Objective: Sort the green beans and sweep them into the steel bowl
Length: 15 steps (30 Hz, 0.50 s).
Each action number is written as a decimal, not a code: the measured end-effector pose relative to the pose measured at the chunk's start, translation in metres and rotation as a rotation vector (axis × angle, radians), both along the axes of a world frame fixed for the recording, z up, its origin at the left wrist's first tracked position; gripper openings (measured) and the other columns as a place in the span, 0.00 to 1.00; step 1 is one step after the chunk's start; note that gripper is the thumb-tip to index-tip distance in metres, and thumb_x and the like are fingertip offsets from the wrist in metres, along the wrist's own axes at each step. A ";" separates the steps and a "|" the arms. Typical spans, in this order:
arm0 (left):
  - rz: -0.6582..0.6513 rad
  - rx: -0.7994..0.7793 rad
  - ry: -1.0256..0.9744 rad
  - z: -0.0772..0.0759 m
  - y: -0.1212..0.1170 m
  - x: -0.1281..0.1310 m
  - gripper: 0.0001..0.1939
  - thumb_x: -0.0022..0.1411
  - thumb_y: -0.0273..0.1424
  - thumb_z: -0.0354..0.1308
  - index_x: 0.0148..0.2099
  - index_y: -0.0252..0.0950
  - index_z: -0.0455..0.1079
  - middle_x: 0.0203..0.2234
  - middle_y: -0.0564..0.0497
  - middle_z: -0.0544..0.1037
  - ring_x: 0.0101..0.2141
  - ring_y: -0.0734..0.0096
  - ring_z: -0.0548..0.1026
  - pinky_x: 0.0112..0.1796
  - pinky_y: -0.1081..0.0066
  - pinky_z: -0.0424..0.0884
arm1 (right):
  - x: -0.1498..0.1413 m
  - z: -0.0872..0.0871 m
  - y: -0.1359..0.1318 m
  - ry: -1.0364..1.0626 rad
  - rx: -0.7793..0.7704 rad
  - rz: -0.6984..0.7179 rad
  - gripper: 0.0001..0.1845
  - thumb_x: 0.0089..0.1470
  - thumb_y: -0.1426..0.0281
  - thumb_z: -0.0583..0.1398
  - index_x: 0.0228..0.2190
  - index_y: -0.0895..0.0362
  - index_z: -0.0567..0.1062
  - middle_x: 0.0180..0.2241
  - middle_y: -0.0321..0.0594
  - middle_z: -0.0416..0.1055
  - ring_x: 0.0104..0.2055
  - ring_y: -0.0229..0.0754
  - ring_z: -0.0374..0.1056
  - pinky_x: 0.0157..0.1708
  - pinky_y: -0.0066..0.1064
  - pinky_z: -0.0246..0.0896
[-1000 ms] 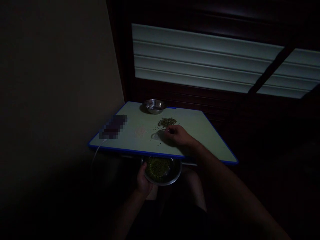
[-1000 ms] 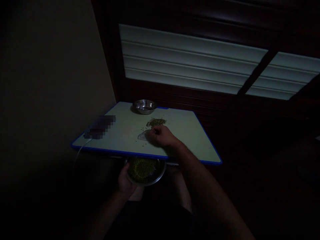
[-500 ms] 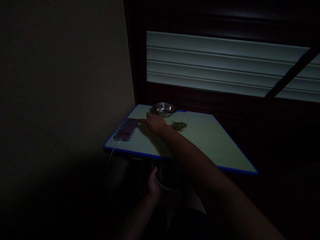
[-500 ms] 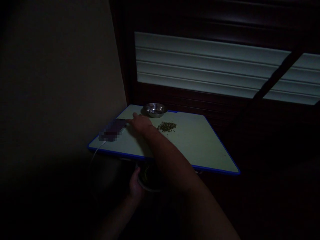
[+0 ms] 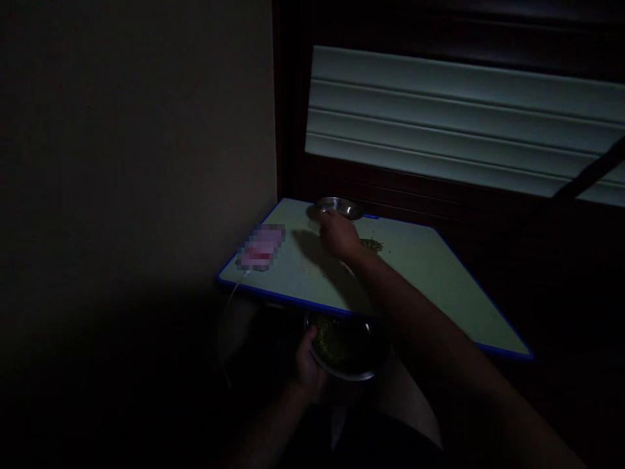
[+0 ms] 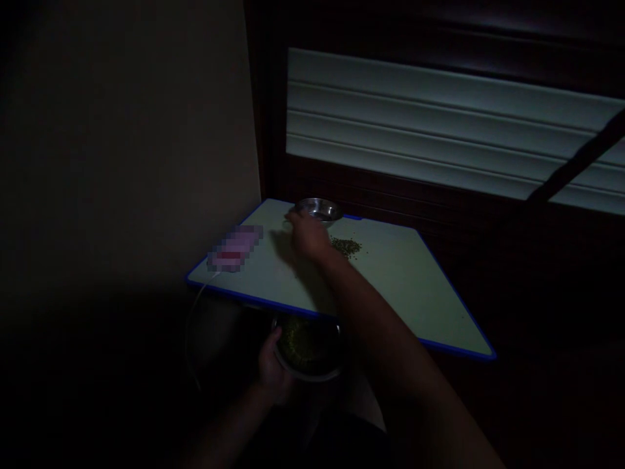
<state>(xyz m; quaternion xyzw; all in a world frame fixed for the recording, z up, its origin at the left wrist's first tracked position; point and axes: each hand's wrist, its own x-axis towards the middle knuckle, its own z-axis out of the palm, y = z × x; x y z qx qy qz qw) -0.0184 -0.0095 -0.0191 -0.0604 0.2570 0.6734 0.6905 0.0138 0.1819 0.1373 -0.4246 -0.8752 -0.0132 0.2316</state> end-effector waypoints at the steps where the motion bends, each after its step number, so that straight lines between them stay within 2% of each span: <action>1: 0.024 -0.006 0.019 0.002 0.000 0.000 0.14 0.52 0.36 0.59 0.38 0.34 0.78 0.33 0.43 0.83 0.47 0.49 0.76 0.52 0.51 0.66 | 0.016 -0.002 -0.001 0.110 -0.037 -0.025 0.21 0.52 0.78 0.53 0.47 0.57 0.74 0.45 0.48 0.72 0.43 0.45 0.68 0.43 0.36 0.62; 4: 0.080 -0.019 0.074 0.004 0.000 -0.001 0.14 0.52 0.35 0.58 0.39 0.34 0.77 0.34 0.45 0.83 0.41 0.54 0.78 0.50 0.53 0.68 | 0.064 -0.014 -0.010 0.401 -0.209 -0.033 0.15 0.47 0.75 0.57 0.38 0.60 0.76 0.32 0.42 0.75 0.32 0.40 0.68 0.36 0.32 0.63; 7: 0.083 -0.014 0.113 0.003 0.002 0.000 0.14 0.52 0.34 0.57 0.39 0.33 0.77 0.35 0.45 0.83 0.42 0.55 0.78 0.50 0.56 0.68 | 0.097 -0.026 -0.028 0.526 -0.359 0.045 0.09 0.44 0.70 0.60 0.31 0.60 0.75 0.27 0.39 0.73 0.28 0.37 0.66 0.32 0.30 0.62; 10: 0.071 0.004 0.152 0.001 0.003 0.002 0.15 0.53 0.35 0.57 0.40 0.33 0.77 0.36 0.45 0.82 0.44 0.54 0.77 0.51 0.55 0.67 | 0.106 -0.033 -0.045 0.537 -0.399 0.077 0.08 0.42 0.71 0.61 0.29 0.60 0.75 0.27 0.38 0.74 0.29 0.37 0.66 0.32 0.29 0.61; 15: 0.065 0.020 0.162 0.002 0.004 0.002 0.15 0.52 0.35 0.59 0.39 0.32 0.77 0.34 0.43 0.82 0.45 0.51 0.77 0.51 0.53 0.67 | 0.094 -0.031 -0.054 0.432 -0.360 0.119 0.09 0.46 0.76 0.59 0.31 0.59 0.77 0.29 0.39 0.76 0.30 0.36 0.68 0.33 0.28 0.60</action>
